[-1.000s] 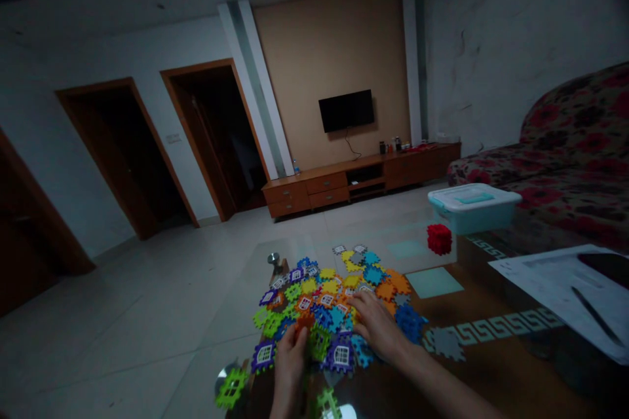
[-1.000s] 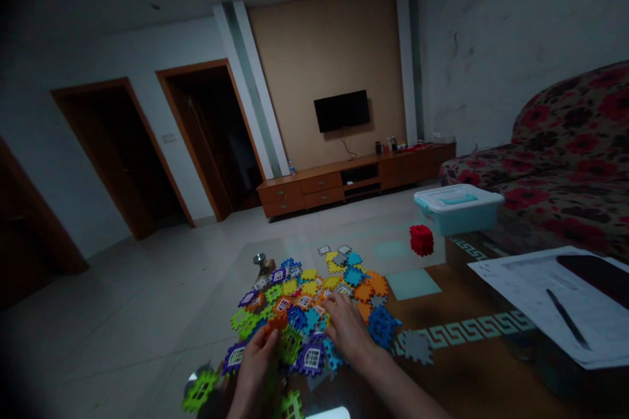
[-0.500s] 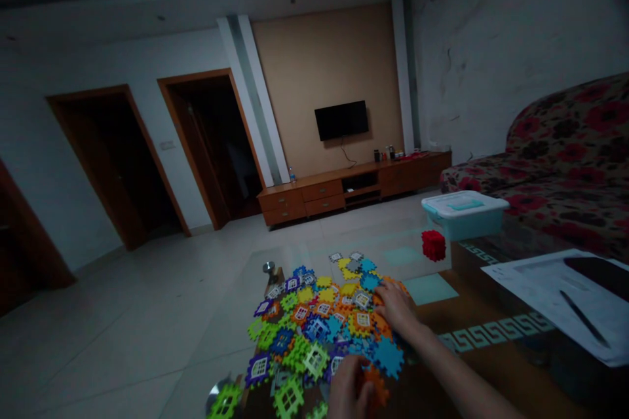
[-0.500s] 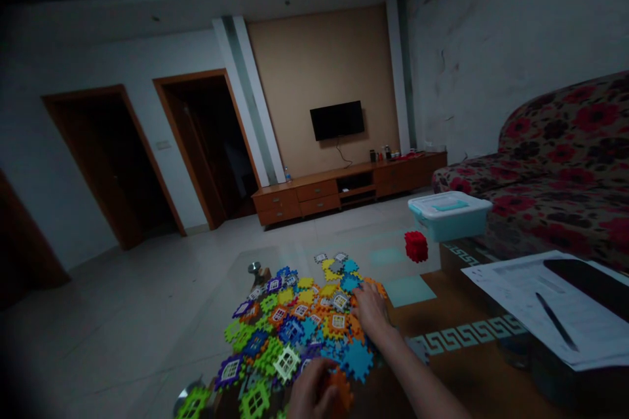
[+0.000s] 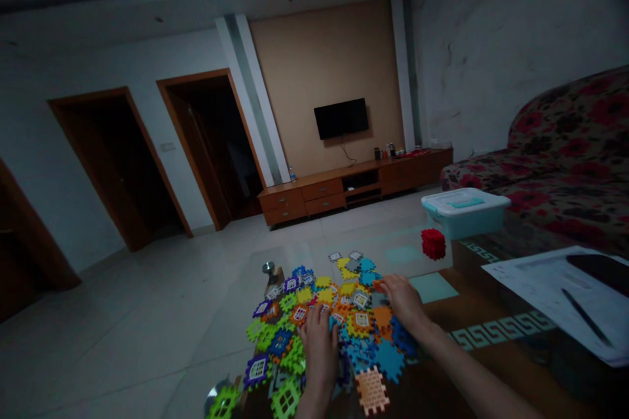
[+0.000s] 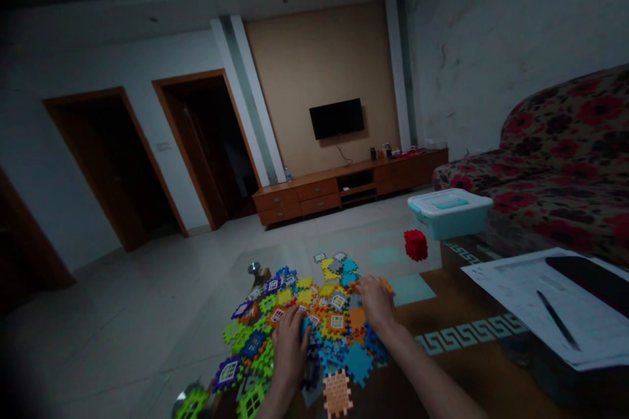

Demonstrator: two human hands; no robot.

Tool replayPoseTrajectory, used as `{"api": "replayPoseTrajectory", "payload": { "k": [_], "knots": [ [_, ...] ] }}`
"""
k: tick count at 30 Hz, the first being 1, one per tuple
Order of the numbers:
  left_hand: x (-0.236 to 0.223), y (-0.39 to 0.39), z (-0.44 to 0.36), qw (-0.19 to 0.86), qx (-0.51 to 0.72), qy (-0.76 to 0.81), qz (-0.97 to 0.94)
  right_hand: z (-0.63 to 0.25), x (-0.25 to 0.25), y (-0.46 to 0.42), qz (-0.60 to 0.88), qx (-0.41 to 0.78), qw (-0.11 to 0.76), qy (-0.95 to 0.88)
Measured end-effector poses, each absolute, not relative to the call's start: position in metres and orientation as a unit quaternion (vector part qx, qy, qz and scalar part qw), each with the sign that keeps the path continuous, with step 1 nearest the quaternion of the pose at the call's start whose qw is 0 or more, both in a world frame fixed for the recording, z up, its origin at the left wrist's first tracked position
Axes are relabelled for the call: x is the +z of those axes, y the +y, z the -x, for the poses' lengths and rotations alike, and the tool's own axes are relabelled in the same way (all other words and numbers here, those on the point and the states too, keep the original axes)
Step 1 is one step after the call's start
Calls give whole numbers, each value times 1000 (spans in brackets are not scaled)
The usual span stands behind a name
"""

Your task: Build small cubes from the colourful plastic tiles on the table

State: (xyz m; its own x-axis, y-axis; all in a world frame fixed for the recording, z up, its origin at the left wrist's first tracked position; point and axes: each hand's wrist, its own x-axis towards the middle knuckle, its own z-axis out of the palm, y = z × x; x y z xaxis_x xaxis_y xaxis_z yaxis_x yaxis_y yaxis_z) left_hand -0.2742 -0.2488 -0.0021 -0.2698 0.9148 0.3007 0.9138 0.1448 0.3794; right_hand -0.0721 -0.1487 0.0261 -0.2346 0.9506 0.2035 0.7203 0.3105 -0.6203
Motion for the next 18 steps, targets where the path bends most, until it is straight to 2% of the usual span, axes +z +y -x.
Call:
{"api": "replayPoseTrajectory", "payload": {
  "k": [4,9,13,18],
  "knots": [
    [13,-241,255,24,227,732,-641,76,28,-178,454,282,291,-793],
    [21,-245,253,31,162,753,-638,93,20,-220,394,368,199,-818],
    [20,-248,264,-8,134,791,-597,99,21,-236,424,294,151,-843],
    [11,-233,268,-15,124,765,-632,89,32,-219,426,183,189,-866]
  ]
}}
